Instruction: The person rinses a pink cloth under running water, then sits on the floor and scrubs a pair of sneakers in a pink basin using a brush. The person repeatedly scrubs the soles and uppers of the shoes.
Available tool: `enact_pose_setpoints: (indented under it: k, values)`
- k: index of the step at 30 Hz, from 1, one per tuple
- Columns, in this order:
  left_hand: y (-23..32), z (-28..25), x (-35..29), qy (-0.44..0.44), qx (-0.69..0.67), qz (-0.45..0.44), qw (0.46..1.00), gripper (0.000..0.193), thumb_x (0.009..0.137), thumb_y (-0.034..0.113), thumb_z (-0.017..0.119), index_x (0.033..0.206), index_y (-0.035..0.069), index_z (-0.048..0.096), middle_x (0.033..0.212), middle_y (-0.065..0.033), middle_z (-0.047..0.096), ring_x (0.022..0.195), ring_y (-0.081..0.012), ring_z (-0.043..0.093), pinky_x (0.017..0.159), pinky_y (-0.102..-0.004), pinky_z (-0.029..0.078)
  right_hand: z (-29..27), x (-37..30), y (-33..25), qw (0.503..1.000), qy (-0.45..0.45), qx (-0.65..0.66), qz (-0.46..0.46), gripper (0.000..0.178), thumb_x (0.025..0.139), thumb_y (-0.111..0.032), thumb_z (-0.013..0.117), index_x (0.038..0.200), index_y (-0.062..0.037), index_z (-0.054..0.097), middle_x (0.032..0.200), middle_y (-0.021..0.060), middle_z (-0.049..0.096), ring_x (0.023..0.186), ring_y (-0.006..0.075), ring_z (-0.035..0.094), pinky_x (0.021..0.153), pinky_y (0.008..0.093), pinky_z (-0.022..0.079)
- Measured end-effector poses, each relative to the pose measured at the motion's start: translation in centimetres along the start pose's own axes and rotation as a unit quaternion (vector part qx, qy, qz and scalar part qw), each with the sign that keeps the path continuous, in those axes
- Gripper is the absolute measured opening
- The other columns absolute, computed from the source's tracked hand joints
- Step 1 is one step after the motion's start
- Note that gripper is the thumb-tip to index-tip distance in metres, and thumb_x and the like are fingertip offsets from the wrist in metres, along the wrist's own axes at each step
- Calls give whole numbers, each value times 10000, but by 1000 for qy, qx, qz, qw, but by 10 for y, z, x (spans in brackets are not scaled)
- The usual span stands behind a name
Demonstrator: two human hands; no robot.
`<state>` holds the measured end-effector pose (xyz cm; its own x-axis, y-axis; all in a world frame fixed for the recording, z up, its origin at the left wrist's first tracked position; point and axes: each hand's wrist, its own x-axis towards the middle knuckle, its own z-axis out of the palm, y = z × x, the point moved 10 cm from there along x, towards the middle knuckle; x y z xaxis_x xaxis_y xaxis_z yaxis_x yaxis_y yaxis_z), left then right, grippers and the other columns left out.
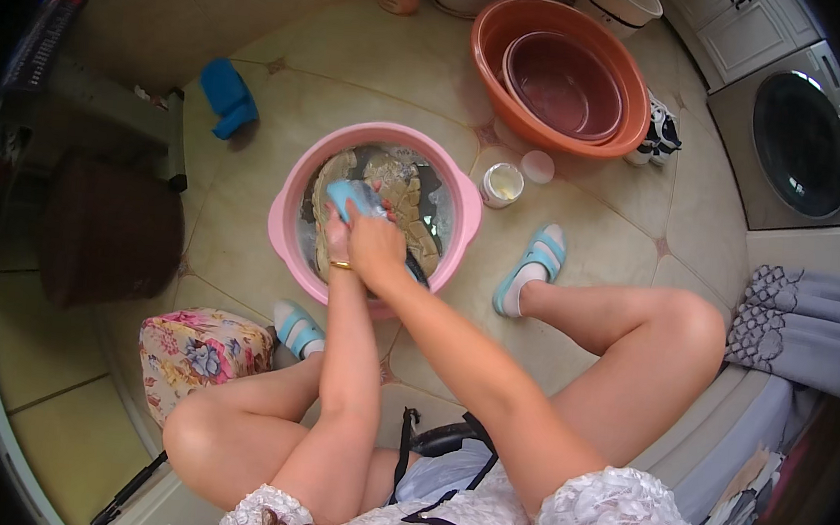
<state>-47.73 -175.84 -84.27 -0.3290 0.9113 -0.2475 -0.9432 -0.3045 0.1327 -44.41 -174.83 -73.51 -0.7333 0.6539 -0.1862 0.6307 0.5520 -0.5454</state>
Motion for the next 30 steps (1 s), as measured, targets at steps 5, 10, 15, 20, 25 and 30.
enact_pose_setpoints:
  k: [5, 10, 15, 20, 25, 30]
  values:
    - [14, 3, -11, -4, 26, 24, 999, 910, 846, 778, 240, 1328, 36, 452, 1003, -206, 613, 861, -341, 589, 744, -439, 505, -4, -56, -2, 998, -65, -21, 10, 429, 908, -188, 475, 1336, -188, 512, 736, 214, 653, 675, 393, 656, 617, 504, 512]
    - [-10, 6, 2, 42, 17, -13, 999, 925, 842, 787, 231, 1346, 42, 442, 979, -202, 615, 811, -345, 594, 762, -463, 499, -5, 9, -1, 999, 29, -39, -11, 383, 907, -172, 461, 1281, -185, 543, 711, 190, 657, 651, 357, 665, 589, 485, 523]
    - [25, 3, -6, 9, 69, 41, 997, 920, 843, 772, 275, 1379, 35, 403, 997, -189, 600, 856, -324, 589, 787, -444, 501, -10, -62, 4, 999, -31, 3, 14, 404, 906, -201, 506, 1308, -216, 541, 693, 206, 644, 656, 391, 655, 594, 505, 510]
    - [13, -8, 4, 49, 113, 96, 988, 758, 921, 671, 290, 1316, 47, 459, 1159, -137, 605, 977, -305, 604, 859, -448, 501, -19, -5, 19, 999, 36, -14, 34, 382, 923, -244, 505, 1301, -207, 548, 769, 216, 658, 701, 390, 658, 636, 517, 511]
    - [61, 16, -7, 114, 120, 195, 967, 725, 909, 683, 320, 1271, 76, 483, 1206, -88, 575, 1044, -262, 575, 918, -434, 481, -53, -7, 41, 990, 55, 97, 80, 531, 894, -358, 584, 1387, -198, 467, 850, 236, 667, 792, 389, 660, 748, 458, 521]
    - [112, 30, -47, 142, 86, 329, 930, 786, 863, 734, 341, 1248, 58, 458, 1187, -138, 538, 1035, -325, 537, 899, -586, 455, -45, -63, 94, 962, 101, 190, 168, 776, 807, -448, 674, 1434, -102, 376, 915, 215, 683, 806, 386, 661, 747, 430, 512]
